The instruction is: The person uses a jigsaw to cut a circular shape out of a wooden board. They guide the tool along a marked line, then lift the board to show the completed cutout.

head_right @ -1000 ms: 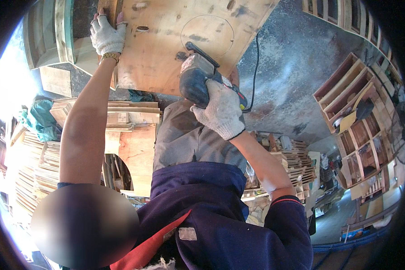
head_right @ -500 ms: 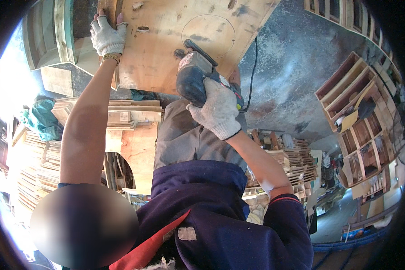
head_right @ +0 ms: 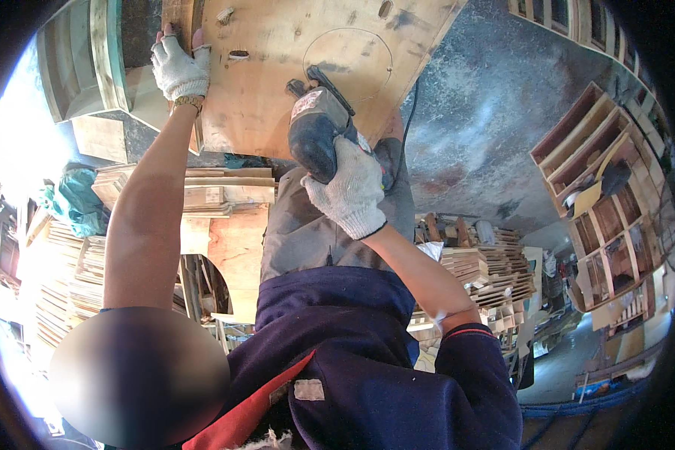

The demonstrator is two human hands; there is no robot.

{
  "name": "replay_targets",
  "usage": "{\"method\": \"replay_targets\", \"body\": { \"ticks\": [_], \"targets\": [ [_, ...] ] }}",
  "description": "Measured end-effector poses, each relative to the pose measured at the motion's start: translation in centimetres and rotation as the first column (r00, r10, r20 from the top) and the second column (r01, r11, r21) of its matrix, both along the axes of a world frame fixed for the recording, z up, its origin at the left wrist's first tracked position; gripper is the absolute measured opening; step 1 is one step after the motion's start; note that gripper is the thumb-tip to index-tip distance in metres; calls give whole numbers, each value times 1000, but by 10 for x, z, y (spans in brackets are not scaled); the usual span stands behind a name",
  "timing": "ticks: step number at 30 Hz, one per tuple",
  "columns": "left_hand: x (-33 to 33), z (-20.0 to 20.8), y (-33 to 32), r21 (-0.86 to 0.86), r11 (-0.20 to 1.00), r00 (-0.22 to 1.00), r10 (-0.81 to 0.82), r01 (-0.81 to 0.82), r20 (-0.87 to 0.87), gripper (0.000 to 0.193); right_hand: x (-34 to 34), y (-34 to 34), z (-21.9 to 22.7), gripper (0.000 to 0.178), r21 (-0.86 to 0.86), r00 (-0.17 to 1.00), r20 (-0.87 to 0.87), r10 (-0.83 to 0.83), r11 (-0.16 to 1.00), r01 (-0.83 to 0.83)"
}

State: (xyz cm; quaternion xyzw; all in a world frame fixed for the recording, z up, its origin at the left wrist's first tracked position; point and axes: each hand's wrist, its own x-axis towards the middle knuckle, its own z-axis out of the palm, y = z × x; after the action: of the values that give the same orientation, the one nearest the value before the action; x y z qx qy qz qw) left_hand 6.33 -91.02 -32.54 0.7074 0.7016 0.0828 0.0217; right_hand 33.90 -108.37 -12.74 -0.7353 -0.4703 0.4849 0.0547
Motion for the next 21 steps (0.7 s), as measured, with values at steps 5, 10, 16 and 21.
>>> {"method": "replay_targets", "body": {
  "ticks": [5, 10, 16, 21],
  "targets": [
    [-2, -3, 1, 30, 999, 1000, -24, 24, 4, 67, -18, -5, -1, 44, -12, 987, -52, -153, 988, 153],
    [-2, -2, 2, 15, 1000, 1000, -18, 18, 14, 66, -30, -6, -2, 40, -36, 982, 7, -187, 982, 187],
    [1, 3, 2, -27, 1000, 1000, -2, 3, 25, 66, -30, -1, 2, 43, -33, 982, 6, -188, 982, 188],
    [1, 4, 1, -46, 999, 999, -7, 8, 41, 68, -31, 2, 0, 46, -63, 970, -39, -240, 969, 237]
  ]
}}
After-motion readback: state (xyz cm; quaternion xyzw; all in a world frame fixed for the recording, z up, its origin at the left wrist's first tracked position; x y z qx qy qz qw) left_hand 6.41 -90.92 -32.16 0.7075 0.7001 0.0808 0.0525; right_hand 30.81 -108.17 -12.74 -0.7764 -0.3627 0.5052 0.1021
